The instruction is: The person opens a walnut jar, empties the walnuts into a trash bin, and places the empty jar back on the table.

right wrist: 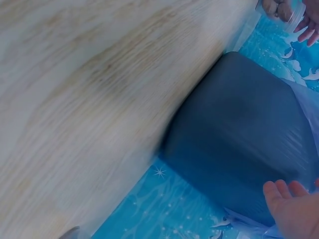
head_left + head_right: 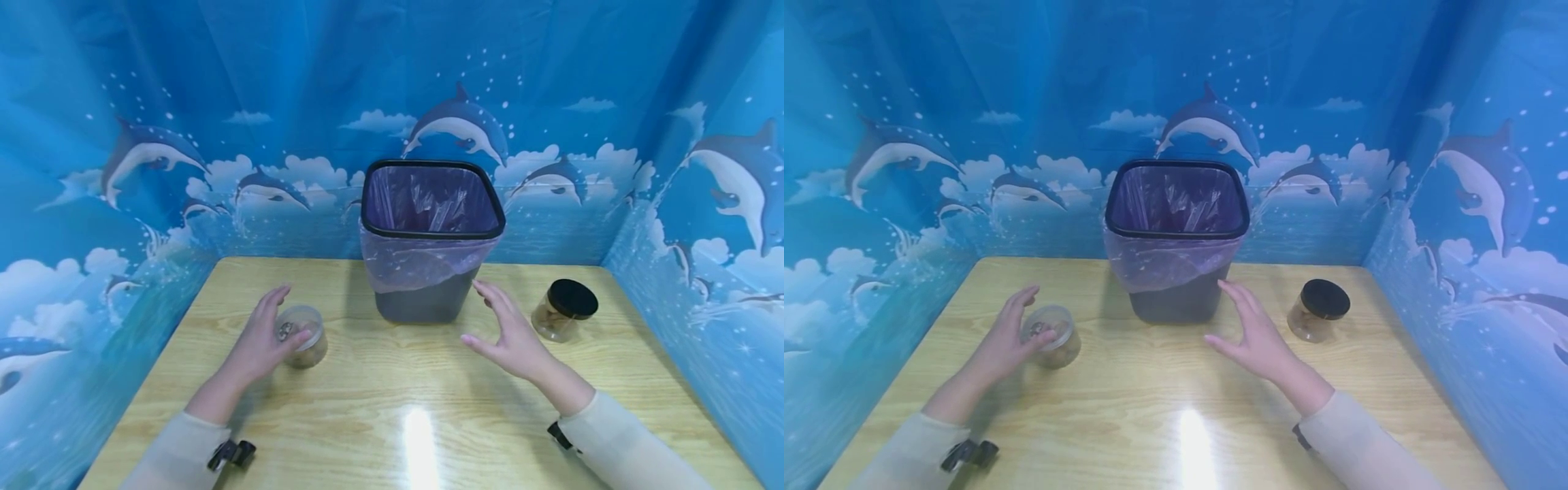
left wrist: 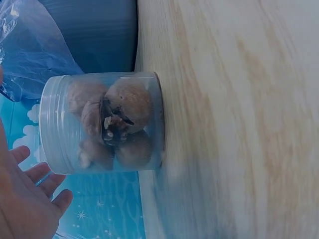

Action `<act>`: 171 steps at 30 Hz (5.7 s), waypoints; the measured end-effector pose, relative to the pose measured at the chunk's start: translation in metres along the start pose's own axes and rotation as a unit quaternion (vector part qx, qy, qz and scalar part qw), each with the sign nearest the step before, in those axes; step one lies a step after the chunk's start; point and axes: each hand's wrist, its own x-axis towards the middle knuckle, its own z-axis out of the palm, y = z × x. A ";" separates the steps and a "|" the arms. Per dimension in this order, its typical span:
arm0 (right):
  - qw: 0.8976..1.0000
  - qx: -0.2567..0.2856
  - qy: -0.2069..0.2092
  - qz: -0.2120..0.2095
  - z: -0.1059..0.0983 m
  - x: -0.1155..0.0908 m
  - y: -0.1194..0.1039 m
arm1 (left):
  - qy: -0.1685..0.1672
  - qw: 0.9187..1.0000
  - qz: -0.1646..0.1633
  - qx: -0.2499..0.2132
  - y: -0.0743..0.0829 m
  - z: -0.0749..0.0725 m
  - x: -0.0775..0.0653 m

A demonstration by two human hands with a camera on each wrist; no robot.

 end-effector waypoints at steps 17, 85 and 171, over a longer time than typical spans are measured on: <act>0.999 0.027 -0.011 -0.019 0.009 0.001 -0.005 | -0.024 0.999 -0.016 -0.019 -0.012 0.000 -0.002; 0.989 0.125 -0.074 -0.017 0.036 0.003 -0.024 | -0.093 0.984 -0.123 -0.088 -0.026 0.006 -0.008; 0.956 0.252 -0.144 -0.029 0.077 0.033 -0.056 | -0.064 0.980 -0.069 -0.177 0.033 0.031 -0.009</act>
